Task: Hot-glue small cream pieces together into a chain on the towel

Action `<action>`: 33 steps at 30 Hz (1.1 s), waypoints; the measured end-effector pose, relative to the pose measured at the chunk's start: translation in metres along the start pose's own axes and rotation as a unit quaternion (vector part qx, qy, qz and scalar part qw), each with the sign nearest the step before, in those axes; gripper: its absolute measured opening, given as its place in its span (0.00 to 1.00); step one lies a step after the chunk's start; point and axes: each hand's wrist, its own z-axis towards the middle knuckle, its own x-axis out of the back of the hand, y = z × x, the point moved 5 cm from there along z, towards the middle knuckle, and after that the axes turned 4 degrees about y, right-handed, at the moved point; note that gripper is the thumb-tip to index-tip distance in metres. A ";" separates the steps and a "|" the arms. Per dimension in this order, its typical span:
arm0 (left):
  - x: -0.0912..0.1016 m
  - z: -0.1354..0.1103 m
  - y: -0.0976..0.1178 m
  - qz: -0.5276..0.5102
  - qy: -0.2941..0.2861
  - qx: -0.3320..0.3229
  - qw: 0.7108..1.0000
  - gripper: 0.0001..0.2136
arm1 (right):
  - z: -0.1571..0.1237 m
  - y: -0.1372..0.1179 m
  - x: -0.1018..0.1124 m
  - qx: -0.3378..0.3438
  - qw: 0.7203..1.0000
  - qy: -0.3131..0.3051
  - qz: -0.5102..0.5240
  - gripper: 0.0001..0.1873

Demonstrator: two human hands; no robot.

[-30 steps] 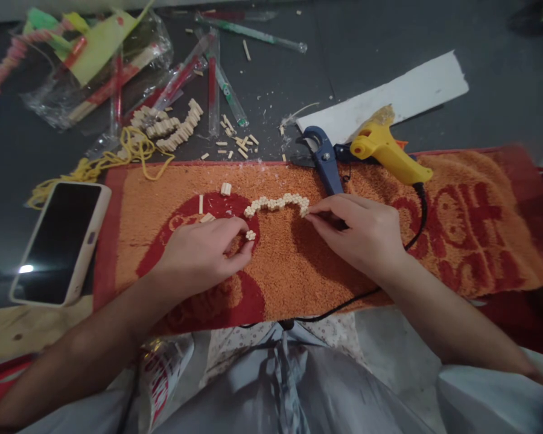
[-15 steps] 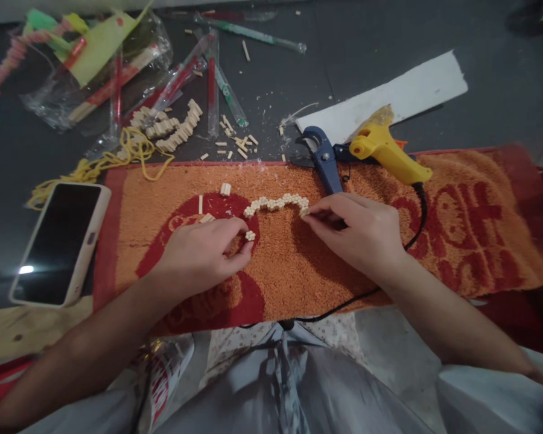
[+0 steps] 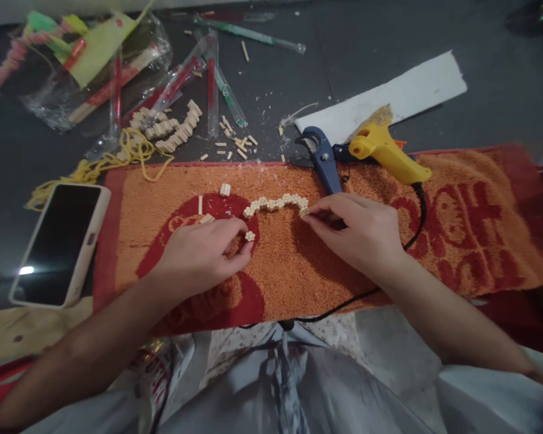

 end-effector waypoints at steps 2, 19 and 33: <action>0.000 0.000 0.000 -0.001 -0.001 -0.001 1.000 0.13 | 0.000 0.000 0.000 0.002 1.000 0.004 0.003 0.04; -0.001 0.000 -0.001 -0.010 -0.012 -0.002 1.000 0.14 | 0.001 -0.002 0.001 0.011 1.000 0.011 0.004 0.03; -0.002 0.001 0.000 -0.002 -0.006 -0.006 1.000 0.14 | 0.001 0.000 -0.001 0.000 1.000 -0.003 0.015 0.04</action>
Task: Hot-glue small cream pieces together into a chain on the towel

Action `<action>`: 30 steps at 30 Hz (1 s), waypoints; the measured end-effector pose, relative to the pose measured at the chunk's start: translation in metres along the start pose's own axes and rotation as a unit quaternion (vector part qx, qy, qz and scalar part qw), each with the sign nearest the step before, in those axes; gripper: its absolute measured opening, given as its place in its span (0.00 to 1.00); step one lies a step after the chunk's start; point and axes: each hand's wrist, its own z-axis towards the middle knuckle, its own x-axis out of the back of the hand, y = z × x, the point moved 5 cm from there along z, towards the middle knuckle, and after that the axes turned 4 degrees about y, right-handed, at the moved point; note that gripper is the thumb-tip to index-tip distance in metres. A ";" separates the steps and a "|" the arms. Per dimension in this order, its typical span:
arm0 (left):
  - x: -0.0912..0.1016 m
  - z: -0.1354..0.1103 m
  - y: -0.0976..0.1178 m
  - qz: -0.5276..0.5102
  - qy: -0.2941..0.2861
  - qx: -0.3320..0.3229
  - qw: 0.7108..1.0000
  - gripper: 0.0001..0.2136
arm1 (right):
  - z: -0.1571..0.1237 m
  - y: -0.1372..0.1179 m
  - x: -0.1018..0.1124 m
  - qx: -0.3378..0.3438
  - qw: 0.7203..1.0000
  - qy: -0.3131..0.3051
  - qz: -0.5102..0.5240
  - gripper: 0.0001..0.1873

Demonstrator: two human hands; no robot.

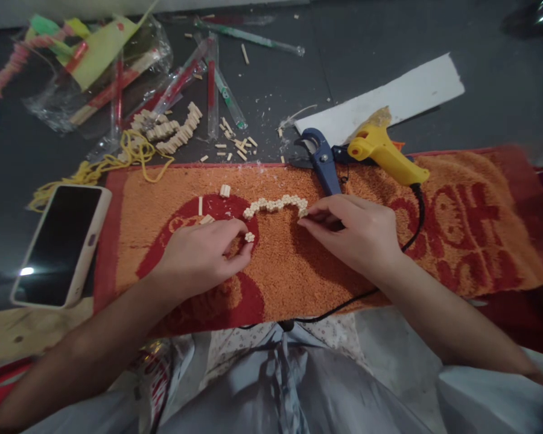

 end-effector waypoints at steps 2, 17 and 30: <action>0.001 0.000 0.000 0.001 0.002 0.000 1.000 0.14 | 0.000 0.000 0.000 0.000 1.000 0.006 -0.004 0.04; 0.000 0.000 0.000 0.008 -0.006 -0.002 1.000 0.13 | 0.002 0.000 -0.001 -0.027 1.000 0.001 0.012 0.04; -0.001 0.000 -0.001 0.000 0.017 -0.016 1.000 0.13 | 0.002 0.003 -0.003 -0.076 0.997 -0.007 0.014 0.06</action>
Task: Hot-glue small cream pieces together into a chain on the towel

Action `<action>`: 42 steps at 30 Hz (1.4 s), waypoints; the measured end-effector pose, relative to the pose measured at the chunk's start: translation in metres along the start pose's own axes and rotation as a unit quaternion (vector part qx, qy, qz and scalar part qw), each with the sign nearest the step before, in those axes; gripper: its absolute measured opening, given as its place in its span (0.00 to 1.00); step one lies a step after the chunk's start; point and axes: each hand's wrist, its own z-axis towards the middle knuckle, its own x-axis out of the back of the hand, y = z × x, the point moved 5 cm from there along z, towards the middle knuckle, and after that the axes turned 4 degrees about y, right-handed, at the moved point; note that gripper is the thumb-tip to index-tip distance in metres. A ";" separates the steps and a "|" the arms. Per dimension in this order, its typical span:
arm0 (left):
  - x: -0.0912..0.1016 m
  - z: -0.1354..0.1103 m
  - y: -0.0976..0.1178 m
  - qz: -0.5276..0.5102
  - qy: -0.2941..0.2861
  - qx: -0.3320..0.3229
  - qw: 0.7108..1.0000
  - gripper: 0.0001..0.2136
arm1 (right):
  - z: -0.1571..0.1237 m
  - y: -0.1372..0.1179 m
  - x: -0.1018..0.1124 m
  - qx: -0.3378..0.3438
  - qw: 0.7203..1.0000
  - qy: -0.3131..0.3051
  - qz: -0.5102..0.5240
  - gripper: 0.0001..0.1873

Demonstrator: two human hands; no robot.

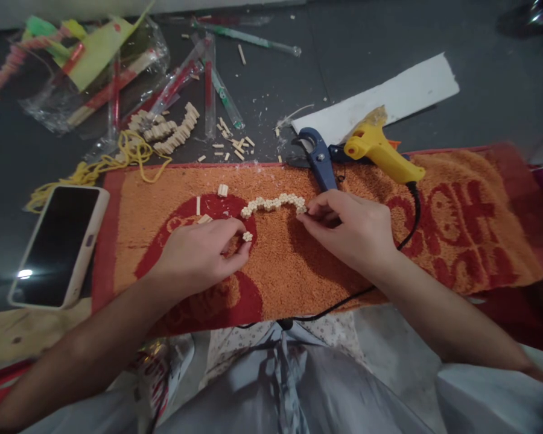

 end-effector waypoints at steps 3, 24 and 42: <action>0.001 0.000 0.000 -0.003 -0.006 0.006 1.000 0.13 | 0.000 0.000 0.001 0.000 1.000 0.002 -0.017 0.07; 0.002 0.000 0.002 0.017 -0.016 0.009 1.000 0.13 | -0.004 -0.008 0.005 0.100 0.995 0.013 -0.029 0.04; 0.000 0.000 0.002 0.002 -0.006 -0.027 1.000 0.13 | -0.004 -0.013 0.007 0.134 0.990 0.019 -0.037 0.04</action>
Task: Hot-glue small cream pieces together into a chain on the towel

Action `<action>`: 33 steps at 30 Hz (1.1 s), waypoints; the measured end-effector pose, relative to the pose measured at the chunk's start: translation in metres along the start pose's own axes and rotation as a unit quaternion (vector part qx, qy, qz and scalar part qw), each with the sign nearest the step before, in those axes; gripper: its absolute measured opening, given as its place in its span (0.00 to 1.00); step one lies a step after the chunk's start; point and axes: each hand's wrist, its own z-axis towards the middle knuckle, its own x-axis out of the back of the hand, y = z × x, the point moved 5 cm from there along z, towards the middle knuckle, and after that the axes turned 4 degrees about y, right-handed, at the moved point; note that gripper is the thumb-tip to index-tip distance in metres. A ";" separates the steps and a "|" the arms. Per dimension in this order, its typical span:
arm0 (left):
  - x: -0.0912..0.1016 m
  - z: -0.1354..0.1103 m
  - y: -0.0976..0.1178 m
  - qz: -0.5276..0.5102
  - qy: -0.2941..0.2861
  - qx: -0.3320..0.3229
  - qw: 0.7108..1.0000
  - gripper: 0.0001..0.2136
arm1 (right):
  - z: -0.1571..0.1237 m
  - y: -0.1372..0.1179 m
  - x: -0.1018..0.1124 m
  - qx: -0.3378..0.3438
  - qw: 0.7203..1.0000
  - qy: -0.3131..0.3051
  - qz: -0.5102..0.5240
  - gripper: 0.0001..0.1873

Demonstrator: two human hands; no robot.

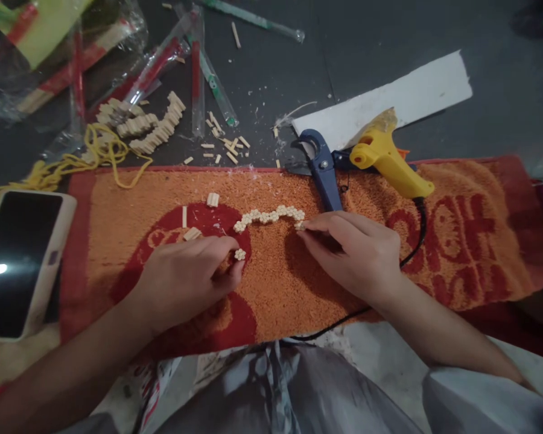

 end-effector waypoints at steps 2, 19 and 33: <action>0.000 0.002 -0.001 -0.011 -0.024 0.009 1.000 0.12 | 0.000 0.000 0.000 -0.006 1.000 -0.002 -0.001 0.03; -0.004 0.001 -0.005 -0.019 -0.087 0.038 0.995 0.12 | 0.004 -0.001 0.005 -0.031 0.998 -0.009 0.048 0.04; -0.004 0.002 -0.003 -0.018 -0.084 0.032 0.996 0.13 | 0.004 -0.011 -0.003 0.078 0.996 -0.034 -0.013 0.07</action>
